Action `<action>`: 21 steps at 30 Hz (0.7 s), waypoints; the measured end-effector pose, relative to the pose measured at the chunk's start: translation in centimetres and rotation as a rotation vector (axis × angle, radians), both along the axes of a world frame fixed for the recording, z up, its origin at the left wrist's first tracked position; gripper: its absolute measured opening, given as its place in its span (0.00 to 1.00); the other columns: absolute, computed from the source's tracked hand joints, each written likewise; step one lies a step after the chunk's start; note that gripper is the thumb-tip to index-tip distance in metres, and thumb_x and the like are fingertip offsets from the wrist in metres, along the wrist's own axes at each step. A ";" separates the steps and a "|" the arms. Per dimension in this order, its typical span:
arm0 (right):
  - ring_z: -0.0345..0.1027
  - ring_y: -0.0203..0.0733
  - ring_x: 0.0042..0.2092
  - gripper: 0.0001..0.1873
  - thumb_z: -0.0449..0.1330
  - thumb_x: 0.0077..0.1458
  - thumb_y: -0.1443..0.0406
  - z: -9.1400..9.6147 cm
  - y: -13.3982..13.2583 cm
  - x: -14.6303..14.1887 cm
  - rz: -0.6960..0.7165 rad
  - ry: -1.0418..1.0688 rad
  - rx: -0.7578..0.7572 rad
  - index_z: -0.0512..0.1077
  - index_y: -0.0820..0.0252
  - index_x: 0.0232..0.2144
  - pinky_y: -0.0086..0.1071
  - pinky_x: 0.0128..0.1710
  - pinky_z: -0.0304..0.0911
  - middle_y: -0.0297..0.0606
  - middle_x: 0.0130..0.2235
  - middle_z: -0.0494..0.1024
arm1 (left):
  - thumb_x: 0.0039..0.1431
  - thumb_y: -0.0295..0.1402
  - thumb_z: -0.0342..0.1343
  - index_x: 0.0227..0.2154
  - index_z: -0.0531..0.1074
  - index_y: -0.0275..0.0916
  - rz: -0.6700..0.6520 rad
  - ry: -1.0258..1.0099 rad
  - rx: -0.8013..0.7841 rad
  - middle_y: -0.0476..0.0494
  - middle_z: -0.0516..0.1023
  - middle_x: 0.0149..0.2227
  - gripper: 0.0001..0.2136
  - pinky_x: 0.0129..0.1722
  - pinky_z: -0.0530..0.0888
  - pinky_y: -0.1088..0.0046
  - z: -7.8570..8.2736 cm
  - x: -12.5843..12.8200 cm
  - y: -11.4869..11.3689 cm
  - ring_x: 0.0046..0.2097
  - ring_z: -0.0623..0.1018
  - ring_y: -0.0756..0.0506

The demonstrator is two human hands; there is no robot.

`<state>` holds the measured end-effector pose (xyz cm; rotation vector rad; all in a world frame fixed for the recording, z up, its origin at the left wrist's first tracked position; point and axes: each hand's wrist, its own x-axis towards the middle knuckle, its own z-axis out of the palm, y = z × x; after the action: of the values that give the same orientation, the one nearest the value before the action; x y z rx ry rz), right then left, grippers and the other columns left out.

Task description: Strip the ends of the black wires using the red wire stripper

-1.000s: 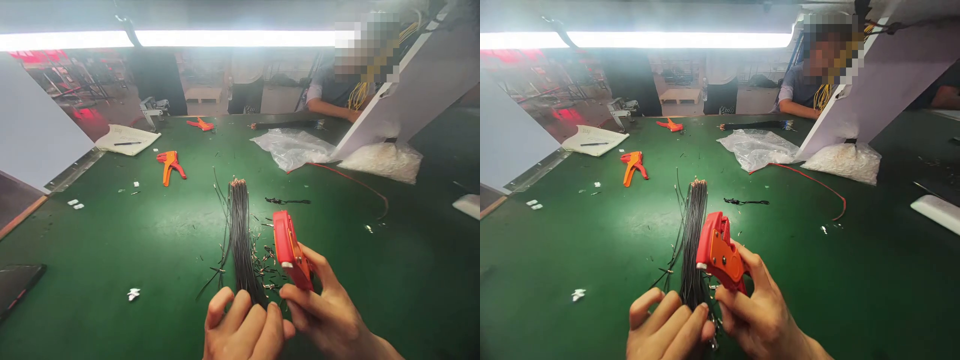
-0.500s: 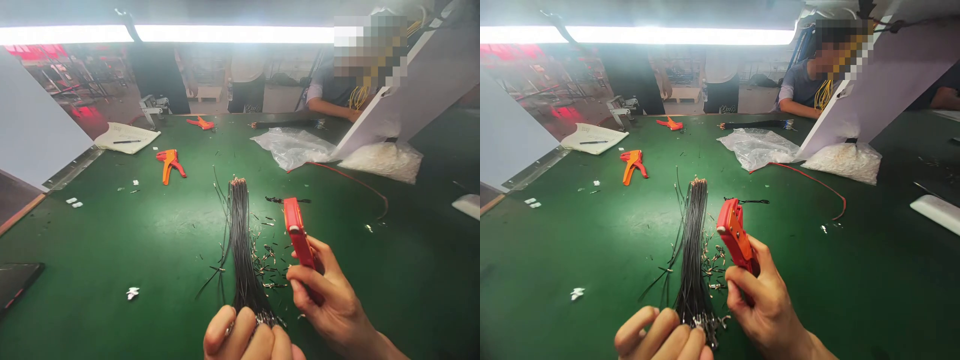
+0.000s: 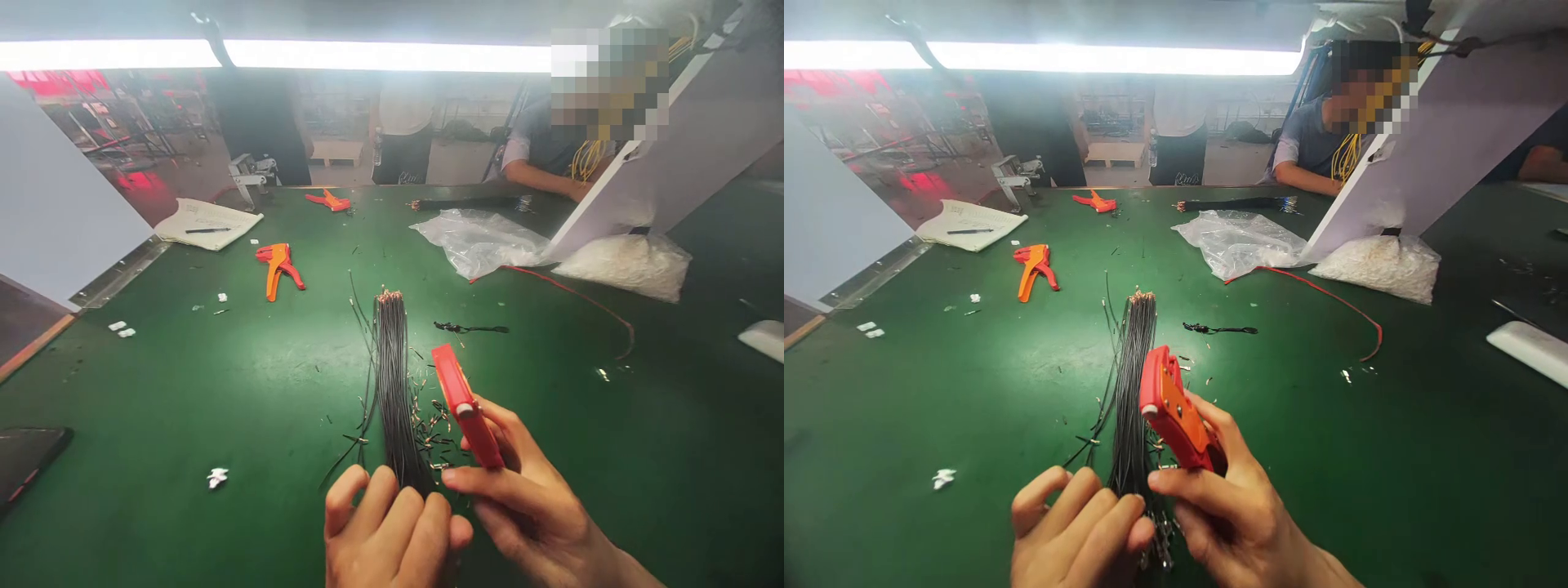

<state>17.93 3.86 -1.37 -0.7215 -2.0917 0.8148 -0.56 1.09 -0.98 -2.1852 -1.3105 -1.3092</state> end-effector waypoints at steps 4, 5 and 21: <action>0.57 0.40 0.58 0.11 0.56 0.62 0.72 -0.1 -0.3 -0.2 -0.043 0.034 -0.013 0.73 0.54 0.43 0.29 0.57 0.61 0.35 0.62 0.54 | 0.72 0.33 0.46 0.25 0.67 0.40 -0.010 -0.009 -0.090 0.56 0.66 0.15 0.17 0.40 0.59 0.64 0.1 -0.1 -0.4 0.22 0.64 0.49; 0.57 0.40 0.57 0.11 0.56 0.62 0.73 -0.2 -0.3 -0.2 -0.073 0.040 -0.022 0.73 0.53 0.42 0.29 0.55 0.61 0.34 0.60 0.55 | 0.73 0.34 0.45 0.24 0.66 0.41 -0.015 -0.029 -0.135 0.57 0.66 0.15 0.18 0.40 0.59 0.64 0.1 -0.1 -0.6 0.22 0.64 0.49; 0.74 0.43 0.38 0.45 0.69 0.53 0.63 0.2 -0.2 0.5 0.284 0.719 -1.172 0.50 0.40 0.66 0.36 0.36 0.67 0.41 0.47 0.79 | 0.66 0.22 0.50 0.37 0.73 0.39 -0.277 -0.831 -0.260 0.50 0.73 0.25 0.09 0.28 0.66 0.68 2.0 -2.6 0.3 0.30 0.70 0.49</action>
<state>18.47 3.65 -1.19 -0.5365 -0.9353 2.1289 -3.19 1.44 1.02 -2.0996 -1.5272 -2.4520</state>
